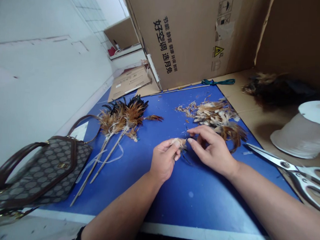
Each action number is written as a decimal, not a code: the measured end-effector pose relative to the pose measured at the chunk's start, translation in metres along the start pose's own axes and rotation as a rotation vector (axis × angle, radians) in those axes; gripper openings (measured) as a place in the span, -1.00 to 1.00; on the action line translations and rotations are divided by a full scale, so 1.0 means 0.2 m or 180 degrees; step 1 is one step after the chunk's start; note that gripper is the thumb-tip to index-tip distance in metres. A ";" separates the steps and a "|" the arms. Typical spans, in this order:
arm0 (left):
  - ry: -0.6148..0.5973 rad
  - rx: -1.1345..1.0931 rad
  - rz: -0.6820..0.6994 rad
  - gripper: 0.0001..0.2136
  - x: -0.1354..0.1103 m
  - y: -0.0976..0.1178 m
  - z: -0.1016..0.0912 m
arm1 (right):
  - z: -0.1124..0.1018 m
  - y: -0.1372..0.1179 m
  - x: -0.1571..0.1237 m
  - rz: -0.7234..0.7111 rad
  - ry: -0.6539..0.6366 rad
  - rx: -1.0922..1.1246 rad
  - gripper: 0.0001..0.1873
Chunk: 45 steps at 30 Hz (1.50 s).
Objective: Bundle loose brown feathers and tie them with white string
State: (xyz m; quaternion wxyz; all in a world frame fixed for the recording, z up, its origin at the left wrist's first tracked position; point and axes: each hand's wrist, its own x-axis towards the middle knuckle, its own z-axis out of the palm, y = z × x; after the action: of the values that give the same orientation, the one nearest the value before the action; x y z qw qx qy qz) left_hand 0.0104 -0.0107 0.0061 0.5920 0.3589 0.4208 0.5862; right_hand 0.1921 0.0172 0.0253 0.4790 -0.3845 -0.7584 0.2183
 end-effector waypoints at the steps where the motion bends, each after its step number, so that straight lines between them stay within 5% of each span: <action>1: -0.0019 -0.0001 -0.0010 -0.72 0.00 0.00 0.00 | 0.01 0.00 0.00 -0.0036 -0.0095 0.0081 -0.80; 12: -0.0013 0.0197 -0.0437 -0.66 0.00 -0.01 0.00 | 0.02 0.03 -0.02 -0.0213 -0.0484 0.0284 -0.92; 25: -0.0644 0.0441 -0.0554 -0.68 0.01 -0.01 -0.03 | 0.01 0.05 0.00 -0.0449 -0.0288 0.0261 -0.80; 36: -0.1036 0.1014 -0.0687 -0.62 0.02 0.03 -0.07 | -0.02 0.05 0.00 -0.0294 -0.0814 0.0601 -0.73; 39: -0.0914 0.1112 -0.0729 -0.63 0.02 0.04 -0.07 | -0.01 0.04 0.00 -0.0206 -0.0971 0.0633 -0.73; 41: -0.0652 0.0995 -0.0684 -0.64 0.03 0.03 -0.07 | 0.00 0.05 0.00 -0.0028 -0.0691 0.0389 -0.73; 45: -0.0078 0.0615 -0.0444 -0.63 0.05 0.03 -0.06 | 0.04 0.09 -0.01 0.0442 -0.0315 -0.1000 -0.70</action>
State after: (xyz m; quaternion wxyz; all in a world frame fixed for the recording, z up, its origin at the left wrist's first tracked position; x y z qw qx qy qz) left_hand -0.0039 -0.0022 0.0060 0.5991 0.3913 0.4920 0.4958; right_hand 0.1928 0.0280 0.0084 0.3589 -0.4948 -0.7774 0.1484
